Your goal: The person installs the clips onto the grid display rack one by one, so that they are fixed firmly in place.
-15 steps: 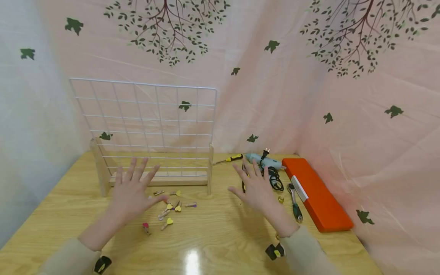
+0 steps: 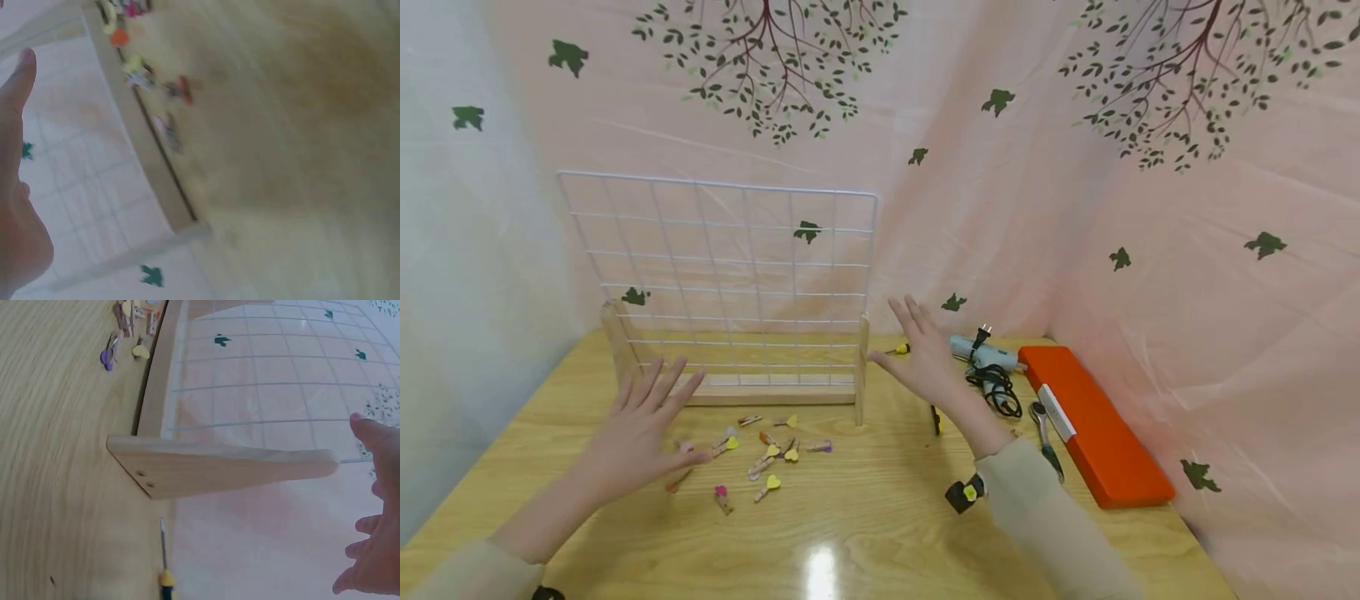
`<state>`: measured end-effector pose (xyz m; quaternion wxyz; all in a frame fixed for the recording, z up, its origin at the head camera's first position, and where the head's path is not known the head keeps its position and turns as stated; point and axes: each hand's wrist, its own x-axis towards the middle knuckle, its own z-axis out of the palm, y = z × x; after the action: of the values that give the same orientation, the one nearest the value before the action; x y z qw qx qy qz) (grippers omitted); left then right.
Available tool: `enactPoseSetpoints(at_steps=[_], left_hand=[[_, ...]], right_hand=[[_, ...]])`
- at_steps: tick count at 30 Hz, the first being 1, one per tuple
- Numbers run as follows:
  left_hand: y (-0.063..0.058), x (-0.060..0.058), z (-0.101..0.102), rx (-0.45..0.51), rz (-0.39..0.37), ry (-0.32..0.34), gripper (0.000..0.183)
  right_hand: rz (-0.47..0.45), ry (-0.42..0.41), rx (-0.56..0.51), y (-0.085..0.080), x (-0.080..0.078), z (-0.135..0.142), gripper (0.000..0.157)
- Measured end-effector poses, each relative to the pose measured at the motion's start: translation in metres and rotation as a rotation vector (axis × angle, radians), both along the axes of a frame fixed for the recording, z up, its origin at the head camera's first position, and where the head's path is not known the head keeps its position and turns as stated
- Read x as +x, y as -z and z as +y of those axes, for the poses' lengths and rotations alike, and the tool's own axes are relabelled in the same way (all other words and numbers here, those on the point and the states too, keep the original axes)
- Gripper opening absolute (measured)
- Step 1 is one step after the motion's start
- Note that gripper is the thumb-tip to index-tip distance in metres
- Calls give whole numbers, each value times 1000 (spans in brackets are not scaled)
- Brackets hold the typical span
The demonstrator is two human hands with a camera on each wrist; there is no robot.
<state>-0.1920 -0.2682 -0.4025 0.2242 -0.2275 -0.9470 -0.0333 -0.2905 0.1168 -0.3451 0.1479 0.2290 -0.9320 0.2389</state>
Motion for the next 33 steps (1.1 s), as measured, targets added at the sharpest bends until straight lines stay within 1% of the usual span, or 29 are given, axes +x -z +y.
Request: enactPoseSetpoints(at_steps=[3, 5, 8, 10, 12, 13, 14, 15, 18, 21, 24, 27, 28, 30, 33], left_hand=[[15, 0, -16, 12, 11, 81, 106], [26, 0, -25, 36, -28, 125, 107], [39, 0, -35, 107, -154, 159, 107], [45, 0, -40, 153, -254, 160, 106], [50, -1, -44, 184, -328, 154, 104], [52, -2, -45, 192, -354, 149, 101], [54, -3, -47, 202, -363, 151, 97], [55, -5, -48, 212, -371, 153, 91], [59, -10, -50, 238, -337, 188, 70], [60, -19, -47, 229, -261, 251, 49], [60, -27, -43, 193, -191, 318, 38], [60, -34, -41, 162, -150, 380, 29], [60, -36, -40, 162, -156, 391, 27], [59, -38, -40, 167, -181, 385, 23], [57, -39, -39, 197, -237, 338, 18]], right_hand=[[-89, -66, -140, 7, -10, -10, 85], [-144, -104, -220, 14, -16, -17, 86], [-222, -138, -314, 25, -24, -25, 89], [-269, -180, -374, 31, -28, -29, 90], [-309, -228, -420, 33, -29, -31, 91], [-318, -256, -436, 32, -28, -32, 92], [-319, -279, -443, 32, -27, -33, 92], [-307, -289, -450, 35, -29, -34, 93], [-266, -280, -464, 44, -36, -36, 93], [-206, -263, -481, 59, -47, -36, 93], [-157, -302, -488, 62, -47, -35, 90], [-130, -355, -509, 59, -41, -34, 86], [-125, -371, -520, 58, -39, -33, 84], [-121, -394, -541, 55, -34, -33, 82], [-109, -396, -542, 52, -30, -32, 79]])
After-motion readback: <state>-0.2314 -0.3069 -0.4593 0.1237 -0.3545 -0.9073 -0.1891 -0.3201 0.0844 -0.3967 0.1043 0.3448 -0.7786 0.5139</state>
